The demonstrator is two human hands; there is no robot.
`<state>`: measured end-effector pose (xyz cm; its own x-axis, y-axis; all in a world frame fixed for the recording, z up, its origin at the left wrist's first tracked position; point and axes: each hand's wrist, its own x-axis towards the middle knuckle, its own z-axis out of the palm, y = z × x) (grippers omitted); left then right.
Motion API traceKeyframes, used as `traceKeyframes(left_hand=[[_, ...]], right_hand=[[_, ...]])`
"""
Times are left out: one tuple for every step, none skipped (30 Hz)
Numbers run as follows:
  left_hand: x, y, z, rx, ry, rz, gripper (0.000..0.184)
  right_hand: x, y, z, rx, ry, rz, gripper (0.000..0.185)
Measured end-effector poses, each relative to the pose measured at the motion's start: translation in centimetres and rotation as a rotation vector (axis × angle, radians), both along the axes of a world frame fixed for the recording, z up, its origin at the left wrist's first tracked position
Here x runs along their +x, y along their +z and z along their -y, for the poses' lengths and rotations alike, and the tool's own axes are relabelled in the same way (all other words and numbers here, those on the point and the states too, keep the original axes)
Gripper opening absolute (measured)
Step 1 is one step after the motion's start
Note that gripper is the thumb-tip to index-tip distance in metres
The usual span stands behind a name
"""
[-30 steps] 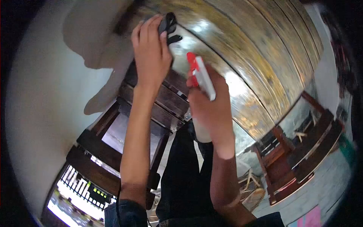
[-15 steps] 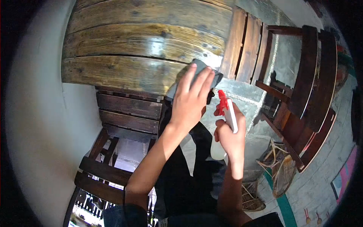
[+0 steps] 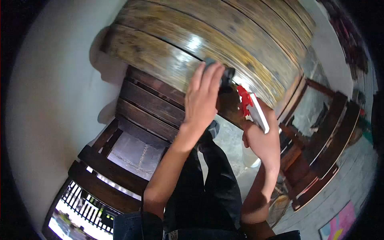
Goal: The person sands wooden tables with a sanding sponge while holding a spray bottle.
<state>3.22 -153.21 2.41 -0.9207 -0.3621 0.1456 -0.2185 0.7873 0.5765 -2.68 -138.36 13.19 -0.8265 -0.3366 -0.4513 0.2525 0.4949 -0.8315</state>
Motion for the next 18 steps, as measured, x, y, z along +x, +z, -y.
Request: traceKeyframes(left_hand=[[-0.1, -0.1, 2.6, -0.006, 0.108, -0.005, 0.056], [-0.1, -0.3, 5.5, -0.043, 0.185, -0.044, 0.051], [-0.1, -0.4, 8.3, -0.049, 0.216, -0.047, 0.051], [0.0, -0.4, 10.9, -0.061, 0.314, -0.065, 0.049], [0.3, -0.4, 13.4, -0.071, 0.410, -0.082, 0.046], [0.5, -0.5, 15.8, -0.095, 0.443, -0.132, 0.041], [0.6, -0.6, 17.6, -0.101, 0.464, -0.135, 0.041], [0.7, -0.8, 19.3, -0.099, 0.534, -0.148, 0.040], [0.8, -0.9, 20.7, -0.097, 0.603, -0.161, 0.039], [0.6, -1.1, 21.5, -0.109, 0.642, -0.179, 0.039], [0.4, -1.4, 22.0, -0.111, 0.655, -0.174, 0.039], [-0.1, -1.6, 22.5, -0.115, 0.700, -0.207, 0.039], [-0.6, -1.8, 23.0, -0.119, 0.742, -0.241, 0.039], [-1.0, -2.0, 23.6, -0.120, 0.746, -0.237, 0.039], [-1.7, -2.1, 24.2, -0.176, 0.701, -0.232, 0.038], [-2.6, -2.2, 24.7, -0.226, 0.650, -0.229, 0.038], [-3.6, -2.3, 25.4, -0.216, 0.644, -0.225, 0.038], [-4.5, -2.4, 26.4, -0.224, 0.585, -0.199, 0.038]], right_hand=[[-0.7, 0.3, 2.5, 0.002, 0.040, -0.018, 0.043], [-1.5, 0.6, 5.1, 0.003, 0.080, -0.036, 0.043], [-2.3, 0.8, 7.6, 0.004, 0.119, -0.055, 0.044], [-3.3, 1.5, 10.6, 0.037, 0.217, 0.011, 0.048], [-3.9, 1.2, 12.9, 0.013, 0.260, 0.022, 0.046], [-4.4, 0.9, 15.2, -0.011, 0.303, 0.034, 0.045], [-4.9, 0.7, 17.5, -0.037, 0.345, 0.046, 0.043], [-5.2, -0.2, 19.5, -0.043, 0.371, -0.047, 0.040], [-5.8, -0.2, 21.2, -0.019, 0.400, -0.065, 0.040], [-6.4, -0.2, 22.8, 0.004, 0.428, -0.084, 0.042], [-6.9, -0.2, 24.5, 0.026, 0.457, -0.103, 0.043], [-6.9, 0.8, 26.2, 0.033, 0.388, 0.000, 0.044], [-7.1, 1.0, 26.7, 0.046, 0.366, 0.039, 0.043], [-7.2, 1.2, 27.1, 0.058, 0.344, 0.077, 0.043], [-7.4, 1.4, 27.6, 0.071, 0.321, 0.114, 0.043], [-7.8, 0.2, 26.7, 0.033, 0.352, 0.018, 0.041], [-7.9, -0.5, 25.7, 0.020, 0.362, -0.028, 0.040], [-8.0, -1.2, 24.8, 0.007, 0.371, -0.074, 0.040]])
